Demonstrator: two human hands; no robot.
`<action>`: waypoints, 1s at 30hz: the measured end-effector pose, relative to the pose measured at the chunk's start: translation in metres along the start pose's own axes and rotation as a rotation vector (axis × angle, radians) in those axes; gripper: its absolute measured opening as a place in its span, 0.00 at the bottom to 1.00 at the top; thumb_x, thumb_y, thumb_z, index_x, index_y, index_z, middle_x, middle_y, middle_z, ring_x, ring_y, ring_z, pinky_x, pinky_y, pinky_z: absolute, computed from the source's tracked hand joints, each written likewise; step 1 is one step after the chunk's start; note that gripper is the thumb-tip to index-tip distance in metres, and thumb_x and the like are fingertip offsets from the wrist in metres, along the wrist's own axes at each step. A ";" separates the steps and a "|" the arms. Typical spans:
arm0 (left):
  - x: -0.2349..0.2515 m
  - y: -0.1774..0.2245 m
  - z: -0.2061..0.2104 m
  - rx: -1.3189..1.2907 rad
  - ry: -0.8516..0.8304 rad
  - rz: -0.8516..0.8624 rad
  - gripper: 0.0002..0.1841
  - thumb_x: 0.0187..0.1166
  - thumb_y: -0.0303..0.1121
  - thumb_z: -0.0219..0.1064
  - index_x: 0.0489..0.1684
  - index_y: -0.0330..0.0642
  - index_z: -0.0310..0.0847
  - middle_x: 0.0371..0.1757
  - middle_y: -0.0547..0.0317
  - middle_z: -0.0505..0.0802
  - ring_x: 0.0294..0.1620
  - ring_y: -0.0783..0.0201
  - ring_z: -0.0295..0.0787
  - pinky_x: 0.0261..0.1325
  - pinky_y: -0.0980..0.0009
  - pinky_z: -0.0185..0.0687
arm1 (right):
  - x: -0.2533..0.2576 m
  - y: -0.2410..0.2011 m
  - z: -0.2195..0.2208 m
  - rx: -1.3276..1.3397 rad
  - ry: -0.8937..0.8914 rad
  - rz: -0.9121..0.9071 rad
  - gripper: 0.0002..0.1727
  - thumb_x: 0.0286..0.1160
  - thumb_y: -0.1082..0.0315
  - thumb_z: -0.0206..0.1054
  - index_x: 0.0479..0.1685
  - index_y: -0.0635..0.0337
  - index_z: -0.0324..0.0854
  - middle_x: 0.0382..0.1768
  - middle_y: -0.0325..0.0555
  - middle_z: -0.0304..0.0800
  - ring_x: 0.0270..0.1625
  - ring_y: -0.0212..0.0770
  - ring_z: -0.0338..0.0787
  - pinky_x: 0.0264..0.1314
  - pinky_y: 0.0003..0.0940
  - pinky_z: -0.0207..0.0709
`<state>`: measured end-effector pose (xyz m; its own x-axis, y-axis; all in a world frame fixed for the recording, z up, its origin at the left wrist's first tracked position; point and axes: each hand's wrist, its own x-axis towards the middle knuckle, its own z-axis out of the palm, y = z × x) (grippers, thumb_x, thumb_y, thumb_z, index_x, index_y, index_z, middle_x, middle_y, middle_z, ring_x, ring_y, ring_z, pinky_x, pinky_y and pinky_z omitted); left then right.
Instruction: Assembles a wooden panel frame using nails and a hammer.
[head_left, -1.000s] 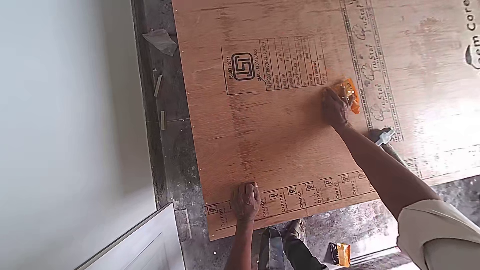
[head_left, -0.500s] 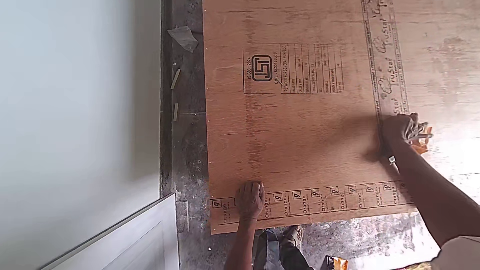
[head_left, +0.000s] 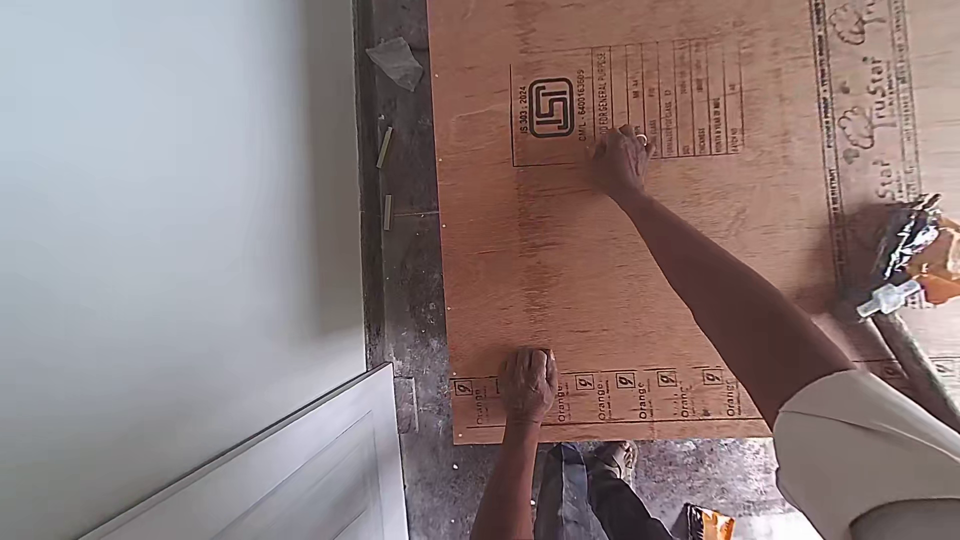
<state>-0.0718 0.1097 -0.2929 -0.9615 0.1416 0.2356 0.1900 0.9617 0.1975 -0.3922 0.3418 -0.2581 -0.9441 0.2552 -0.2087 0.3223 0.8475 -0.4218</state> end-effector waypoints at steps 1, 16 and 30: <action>0.001 0.000 -0.001 0.000 -0.006 0.000 0.19 0.78 0.43 0.55 0.17 0.45 0.81 0.26 0.55 0.89 0.32 0.54 0.91 0.32 0.60 0.79 | -0.014 0.012 -0.003 0.011 -0.017 -0.004 0.18 0.87 0.61 0.57 0.58 0.67 0.84 0.64 0.62 0.85 0.70 0.62 0.82 0.77 0.66 0.62; 0.000 0.003 -0.001 0.009 -0.016 0.023 0.20 0.82 0.41 0.55 0.20 0.39 0.81 0.25 0.49 0.88 0.32 0.50 0.91 0.34 0.56 0.80 | -0.347 0.207 0.002 0.058 0.365 -0.021 0.17 0.86 0.68 0.54 0.53 0.74 0.85 0.41 0.67 0.90 0.43 0.64 0.91 0.47 0.57 0.81; -0.016 -0.002 -0.004 -0.167 0.137 0.199 0.17 0.92 0.33 0.49 0.57 0.36 0.85 0.29 0.48 0.90 0.26 0.50 0.87 0.25 0.54 0.75 | -0.341 0.234 0.005 0.335 0.395 -0.082 0.16 0.84 0.54 0.68 0.54 0.58 0.84 0.40 0.43 0.86 0.36 0.31 0.82 0.44 0.36 0.78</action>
<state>-0.0561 0.1051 -0.2933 -0.8682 0.2796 0.4098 0.4133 0.8646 0.2856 0.0054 0.4508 -0.2897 -0.9006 0.4049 0.1581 0.1896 0.6932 -0.6954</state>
